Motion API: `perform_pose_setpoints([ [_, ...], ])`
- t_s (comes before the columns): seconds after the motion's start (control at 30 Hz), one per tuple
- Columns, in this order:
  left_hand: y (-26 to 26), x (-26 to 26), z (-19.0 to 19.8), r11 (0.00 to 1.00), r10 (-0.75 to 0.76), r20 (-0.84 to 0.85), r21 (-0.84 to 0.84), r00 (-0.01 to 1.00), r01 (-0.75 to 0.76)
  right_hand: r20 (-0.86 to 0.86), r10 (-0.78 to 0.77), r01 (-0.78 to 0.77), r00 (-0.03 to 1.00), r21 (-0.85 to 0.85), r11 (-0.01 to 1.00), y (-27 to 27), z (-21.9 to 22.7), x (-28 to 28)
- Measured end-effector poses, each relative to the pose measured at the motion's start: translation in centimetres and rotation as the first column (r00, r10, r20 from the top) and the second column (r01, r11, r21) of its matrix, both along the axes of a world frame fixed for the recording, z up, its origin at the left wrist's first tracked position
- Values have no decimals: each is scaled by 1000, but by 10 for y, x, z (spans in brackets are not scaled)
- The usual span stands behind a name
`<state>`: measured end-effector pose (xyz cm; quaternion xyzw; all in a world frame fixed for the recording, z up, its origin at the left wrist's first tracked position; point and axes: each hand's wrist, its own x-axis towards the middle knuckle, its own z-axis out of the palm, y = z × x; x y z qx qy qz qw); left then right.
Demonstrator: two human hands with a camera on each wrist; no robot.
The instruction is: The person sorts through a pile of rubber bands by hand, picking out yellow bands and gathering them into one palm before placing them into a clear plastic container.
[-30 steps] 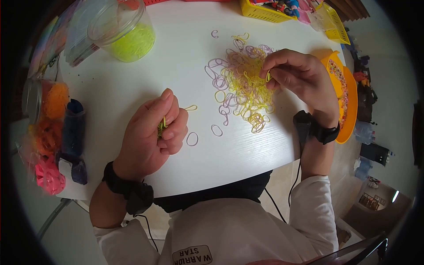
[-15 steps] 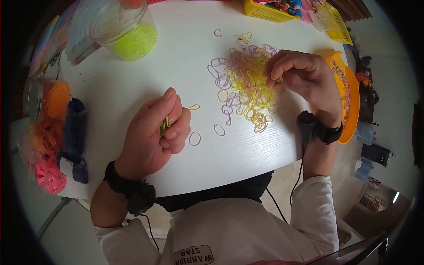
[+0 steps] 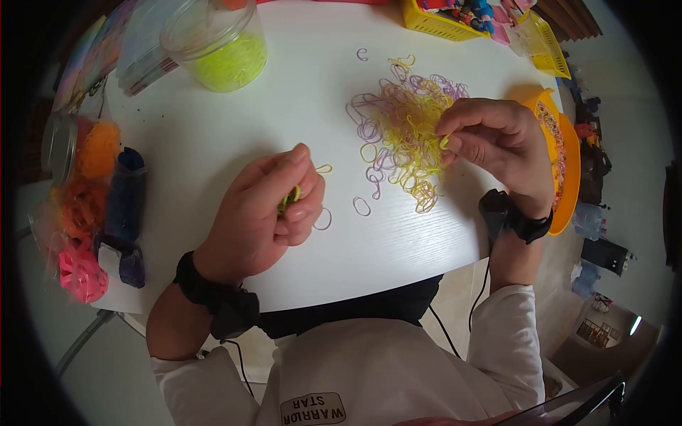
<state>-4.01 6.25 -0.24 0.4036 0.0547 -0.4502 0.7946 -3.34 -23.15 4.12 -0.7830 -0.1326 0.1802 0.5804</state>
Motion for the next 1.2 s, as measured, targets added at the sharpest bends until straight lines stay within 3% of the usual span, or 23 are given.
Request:
perform_pose_setpoints([
  [0.1, -1, -1, 4, 999, -50, 27, 3, 998, 50, 144, 38, -25, 989, -91, 996, 23, 6, -5],
  [0.2, -1, -3, 6, 996, -91, 18, -12, 996, 91, 115, 106, -68, 988, -294, 953, 47, 20, -10],
  [0.33, -2, -8, 3, 991, -120, 87, -51, 989, 124, 101, 102, -58, 990, -371, 927, 67, 24, -14],
  [0.43, -3, -10, -1, 988, -132, 163, -59, 978, 143, 135, 123, -64, 983, -379, 923, 73, 20, -14],
  [0.53, -7, -14, 3, 989, -144, 275, 83, 951, 126, 164, 179, -101, 970, -398, 912, 79, 19, -16],
  [0.67, -8, -16, 2, 993, -104, 299, 78, 949, 85, 221, 210, -122, 952, -356, 927, 79, 12, -17],
  [0.77, -7, -15, 5, 989, -96, 324, 134, 941, 55, 241, 200, -111, 950, -339, 934, 75, 10, -15],
  [0.83, -7, -14, 6, 986, -101, 343, 159, 934, 49, 193, 98, -43, 976, -271, 962, 72, 8, -16],
  [0.97, -5, -11, 2, 993, -72, 239, 108, 968, 47, 279, 53, 14, 959, -234, 972, 55, 7, -8],
  [1.07, -4, -6, 2, 999, -29, 104, 34, 994, 26, 298, -58, 155, 953, -313, 937, 20, 6, 7],
  [1.1, -3, -5, 4, 1000, -8, 62, 7, 998, 8, 257, -116, 185, 959, -261, 947, 12, 4, 11],
  [1.2, 0, -5, -1, 991, 42, -65, -127, 997, -50, 354, -13, 243, 935, -614, 751, -1, 7, 14],
])
